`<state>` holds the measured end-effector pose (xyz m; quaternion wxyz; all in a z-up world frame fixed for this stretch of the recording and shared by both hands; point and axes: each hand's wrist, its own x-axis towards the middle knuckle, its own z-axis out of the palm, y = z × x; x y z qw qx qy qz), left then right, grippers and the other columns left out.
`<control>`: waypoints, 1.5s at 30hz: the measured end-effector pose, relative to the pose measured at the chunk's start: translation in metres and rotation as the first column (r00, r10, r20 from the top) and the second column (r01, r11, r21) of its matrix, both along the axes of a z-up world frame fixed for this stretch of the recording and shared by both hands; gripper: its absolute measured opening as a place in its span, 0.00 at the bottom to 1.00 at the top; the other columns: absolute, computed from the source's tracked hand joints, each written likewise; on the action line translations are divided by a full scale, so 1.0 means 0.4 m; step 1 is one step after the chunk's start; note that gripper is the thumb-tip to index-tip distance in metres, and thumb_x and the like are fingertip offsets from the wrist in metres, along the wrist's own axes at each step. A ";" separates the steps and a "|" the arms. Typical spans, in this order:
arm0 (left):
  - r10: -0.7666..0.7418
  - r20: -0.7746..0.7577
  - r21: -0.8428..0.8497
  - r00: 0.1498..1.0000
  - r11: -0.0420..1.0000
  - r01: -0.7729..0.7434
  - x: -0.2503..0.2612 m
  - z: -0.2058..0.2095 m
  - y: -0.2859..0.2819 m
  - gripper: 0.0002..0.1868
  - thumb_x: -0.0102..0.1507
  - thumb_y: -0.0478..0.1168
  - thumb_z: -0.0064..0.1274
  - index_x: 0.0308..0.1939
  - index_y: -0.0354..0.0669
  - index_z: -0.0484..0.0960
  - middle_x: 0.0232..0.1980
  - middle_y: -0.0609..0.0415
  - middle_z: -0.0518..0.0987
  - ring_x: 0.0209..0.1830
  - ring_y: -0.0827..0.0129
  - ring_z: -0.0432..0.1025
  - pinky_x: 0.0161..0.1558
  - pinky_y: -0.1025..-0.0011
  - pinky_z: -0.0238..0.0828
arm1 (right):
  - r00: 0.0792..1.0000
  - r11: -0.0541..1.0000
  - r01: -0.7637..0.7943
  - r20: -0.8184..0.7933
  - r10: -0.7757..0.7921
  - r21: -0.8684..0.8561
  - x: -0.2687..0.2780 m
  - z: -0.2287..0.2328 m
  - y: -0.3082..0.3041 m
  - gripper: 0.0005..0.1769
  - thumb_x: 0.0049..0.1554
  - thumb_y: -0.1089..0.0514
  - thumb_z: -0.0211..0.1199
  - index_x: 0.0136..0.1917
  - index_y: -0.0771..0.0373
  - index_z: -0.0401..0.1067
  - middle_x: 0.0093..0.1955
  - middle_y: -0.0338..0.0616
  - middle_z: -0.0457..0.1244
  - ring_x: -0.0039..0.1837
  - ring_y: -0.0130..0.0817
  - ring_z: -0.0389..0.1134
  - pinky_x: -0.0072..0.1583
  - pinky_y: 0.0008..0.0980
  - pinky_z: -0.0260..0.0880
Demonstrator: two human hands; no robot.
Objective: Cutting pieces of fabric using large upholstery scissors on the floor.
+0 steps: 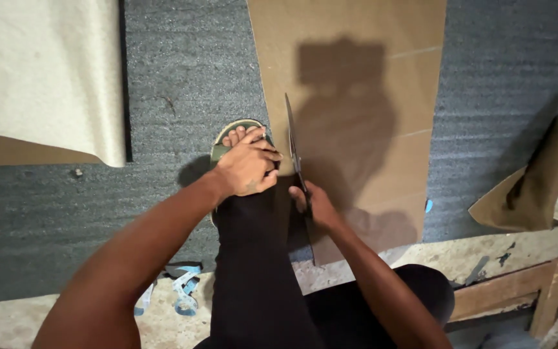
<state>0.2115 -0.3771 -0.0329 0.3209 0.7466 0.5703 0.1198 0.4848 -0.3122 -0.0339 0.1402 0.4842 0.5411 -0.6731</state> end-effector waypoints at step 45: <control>-0.002 -0.024 0.025 1.000 1.000 0.003 -0.009 0.014 0.000 0.25 0.60 0.60 0.45 0.41 0.48 0.90 0.54 0.60 0.84 0.62 0.59 0.68 0.76 0.51 0.40 | 0.998 0.993 -0.009 -0.065 0.016 0.116 -0.387 -0.027 0.272 0.28 0.60 0.33 0.60 0.34 0.58 0.68 0.26 0.34 0.61 0.29 0.24 0.63 0.33 0.29 0.62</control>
